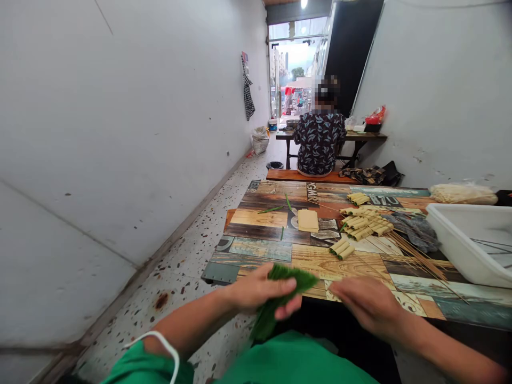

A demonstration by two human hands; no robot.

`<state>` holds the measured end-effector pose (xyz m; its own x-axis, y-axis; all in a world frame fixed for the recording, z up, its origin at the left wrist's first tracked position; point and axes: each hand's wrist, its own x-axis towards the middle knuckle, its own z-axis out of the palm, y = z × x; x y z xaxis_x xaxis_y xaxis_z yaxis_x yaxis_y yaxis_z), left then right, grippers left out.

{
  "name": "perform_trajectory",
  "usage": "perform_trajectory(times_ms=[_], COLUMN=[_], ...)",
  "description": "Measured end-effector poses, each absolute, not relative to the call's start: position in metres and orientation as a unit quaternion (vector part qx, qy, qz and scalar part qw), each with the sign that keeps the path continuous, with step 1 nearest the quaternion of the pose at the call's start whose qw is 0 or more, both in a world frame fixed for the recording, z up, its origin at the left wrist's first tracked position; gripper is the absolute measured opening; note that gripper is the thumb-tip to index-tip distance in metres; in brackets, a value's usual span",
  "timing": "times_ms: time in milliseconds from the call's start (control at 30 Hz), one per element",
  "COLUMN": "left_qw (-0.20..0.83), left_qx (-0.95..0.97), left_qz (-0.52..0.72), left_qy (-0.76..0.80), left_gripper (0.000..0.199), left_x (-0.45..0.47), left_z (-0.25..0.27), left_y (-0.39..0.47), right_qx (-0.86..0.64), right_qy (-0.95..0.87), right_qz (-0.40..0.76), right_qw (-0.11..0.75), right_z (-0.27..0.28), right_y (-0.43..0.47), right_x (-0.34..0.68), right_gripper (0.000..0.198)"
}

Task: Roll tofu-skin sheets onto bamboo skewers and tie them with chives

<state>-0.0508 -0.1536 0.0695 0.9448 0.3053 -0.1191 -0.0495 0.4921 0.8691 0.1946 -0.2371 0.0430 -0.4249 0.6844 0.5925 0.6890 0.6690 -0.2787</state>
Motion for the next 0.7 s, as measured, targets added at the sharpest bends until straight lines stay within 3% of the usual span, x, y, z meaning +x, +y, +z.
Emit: perform_trajectory(times_ms=[233, 300, 367, 400, 467, 567, 633, 700], left_qw=[0.909, 0.878, 0.768, 0.725, 0.652, 0.339, 0.127, 0.002], left_qx=[0.393, 0.400, 0.428, 0.460, 0.571, 0.783, 0.856, 0.877], left_qz=[0.102, 0.245, 0.446, 0.468, 0.394, 0.313, 0.205, 0.086], left_qy=[0.098, 0.097, 0.164, 0.208, 0.306, 0.417, 0.458, 0.473], left_gripper=[0.026, 0.018, 0.021, 0.028, 0.036, 0.023, 0.048, 0.054], left_x=[-0.064, -0.098, -0.130, -0.141, -0.145, -0.113, -0.079, -0.047], left_z=[0.070, 0.078, 0.085, 0.086, 0.081, 0.055, 0.034, 0.013], left_y=[-0.149, -0.140, -0.122, -0.110, -0.084, -0.042, -0.014, 0.013], right_qx=[-0.395, -0.444, -0.524, -0.555, -0.594, -0.641, -0.671, -0.684], right_qy=[-0.851, -0.825, -0.786, -0.769, -0.746, -0.730, -0.723, -0.720], right_qz=[0.007, -0.001, 0.021, 0.019, -0.026, -0.063, -0.075, -0.096], right_qw=[0.345, 0.351, 0.328, 0.318, 0.301, 0.229, 0.146, 0.066], right_z=[0.047, 0.033, 0.015, 0.007, -0.004, 0.002, 0.018, 0.034], right_y=[-0.232, -0.241, -0.242, -0.239, -0.223, -0.174, -0.129, -0.079], right_x=[0.216, 0.243, 0.277, 0.294, 0.319, 0.332, 0.330, 0.325], right_gripper=[0.021, 0.021, 0.022, 0.025, 0.030, 0.035, 0.036, 0.039])
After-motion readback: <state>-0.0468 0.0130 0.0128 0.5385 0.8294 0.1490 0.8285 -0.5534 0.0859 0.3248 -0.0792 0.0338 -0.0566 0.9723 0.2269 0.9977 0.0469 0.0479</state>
